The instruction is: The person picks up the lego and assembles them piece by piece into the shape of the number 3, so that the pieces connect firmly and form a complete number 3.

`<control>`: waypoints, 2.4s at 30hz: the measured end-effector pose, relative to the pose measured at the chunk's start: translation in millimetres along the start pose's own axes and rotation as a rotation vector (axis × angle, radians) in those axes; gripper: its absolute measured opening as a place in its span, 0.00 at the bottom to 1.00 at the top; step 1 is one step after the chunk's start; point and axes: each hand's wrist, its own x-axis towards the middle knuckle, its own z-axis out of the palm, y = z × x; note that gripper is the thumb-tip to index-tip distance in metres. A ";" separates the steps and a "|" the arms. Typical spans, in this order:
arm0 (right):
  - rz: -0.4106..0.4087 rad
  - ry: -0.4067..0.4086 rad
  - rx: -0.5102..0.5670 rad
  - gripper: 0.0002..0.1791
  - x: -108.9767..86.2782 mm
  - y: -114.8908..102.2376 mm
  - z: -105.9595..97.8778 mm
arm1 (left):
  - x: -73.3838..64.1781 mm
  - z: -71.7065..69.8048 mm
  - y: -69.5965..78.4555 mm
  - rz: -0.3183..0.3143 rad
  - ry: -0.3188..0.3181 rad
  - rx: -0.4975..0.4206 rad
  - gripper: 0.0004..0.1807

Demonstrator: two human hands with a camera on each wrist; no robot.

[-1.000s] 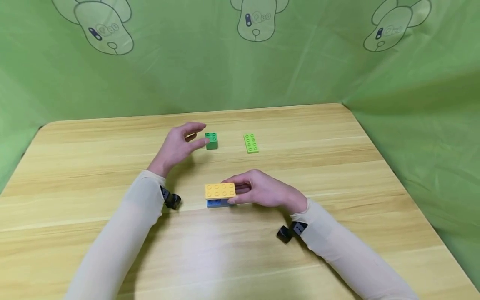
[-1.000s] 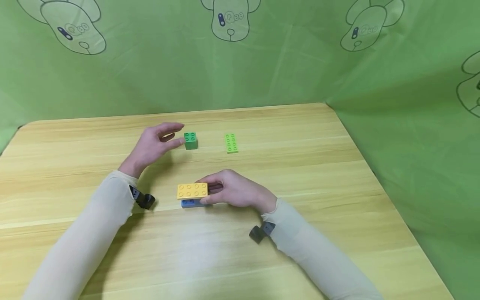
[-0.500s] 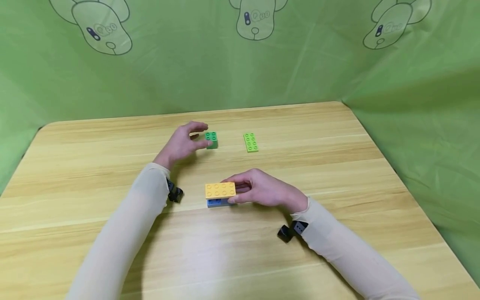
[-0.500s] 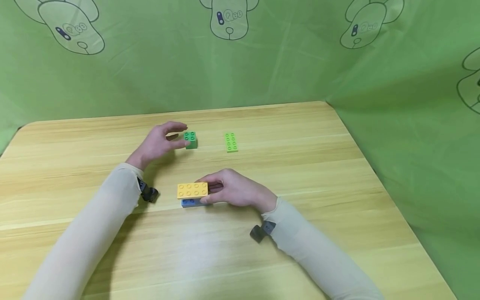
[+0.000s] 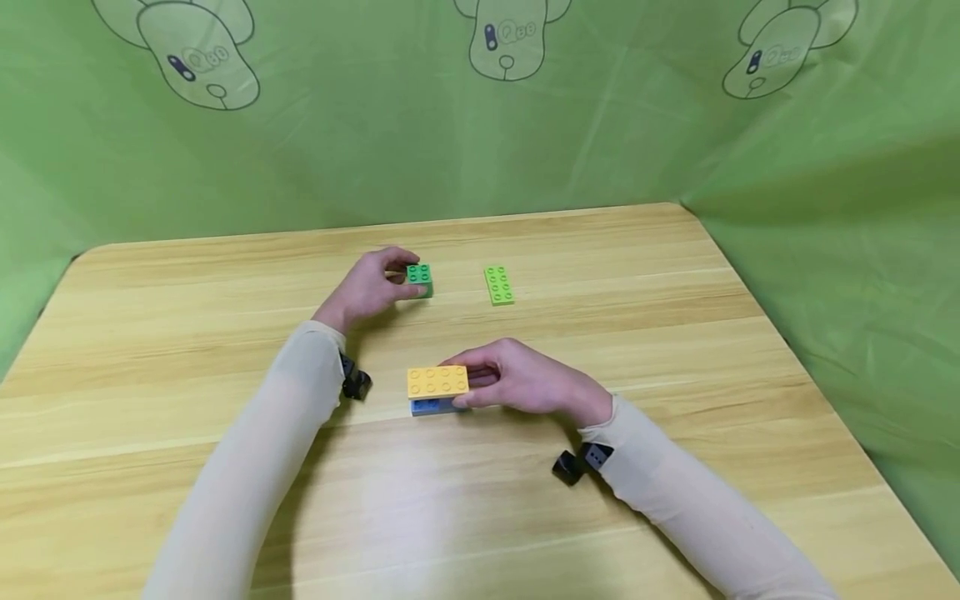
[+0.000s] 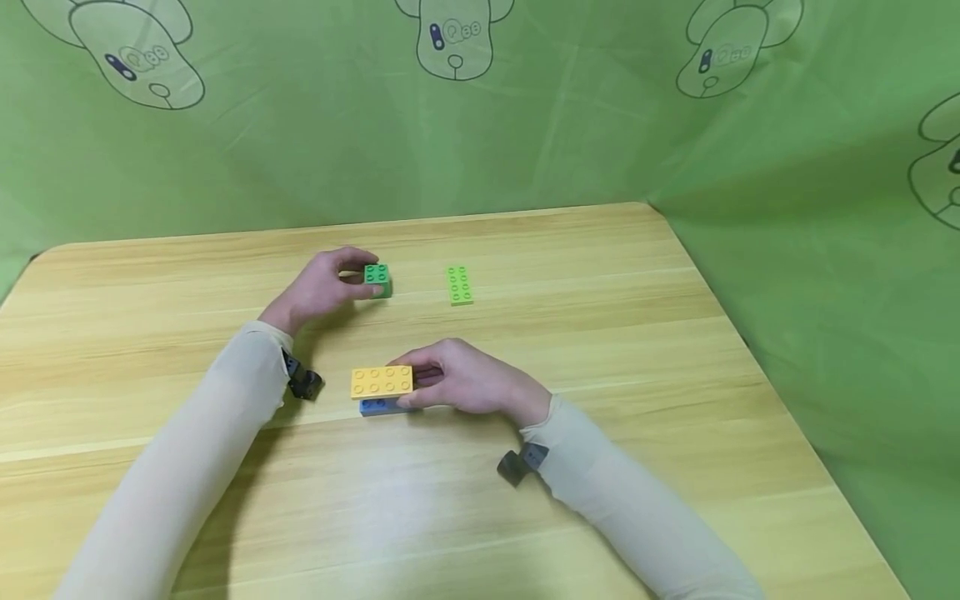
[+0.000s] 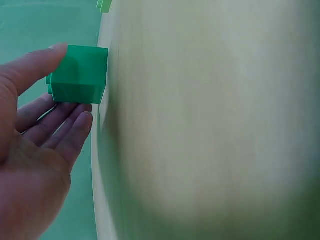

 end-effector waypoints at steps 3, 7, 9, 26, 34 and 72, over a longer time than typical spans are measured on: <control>-0.005 -0.001 0.000 0.25 -0.3 0.0 0.2 | 1.1 1.0 0.1 -0.003 -0.003 0.020 0.28; -0.021 0.000 -0.007 0.25 -0.2 -0.4 0.5 | 0.7 1.8 1.9 -0.002 -0.005 0.043 0.25; -0.026 0.001 -0.010 0.25 -0.3 -0.4 0.5 | 0.9 1.9 3.4 0.006 -0.010 0.056 0.24; -0.021 0.012 -0.031 0.24 -2.0 -0.2 -0.3 | -9.6 3.1 19.9 0.026 -0.032 0.038 0.22; -0.016 0.008 -0.027 0.25 -1.6 -1.1 -0.6 | -16.6 -2.2 16.7 0.071 -0.039 0.018 0.23; 0.036 0.014 -0.105 0.23 1.6 -2.0 -0.8 | -46.4 -16.8 17.0 0.188 -0.069 -0.019 0.22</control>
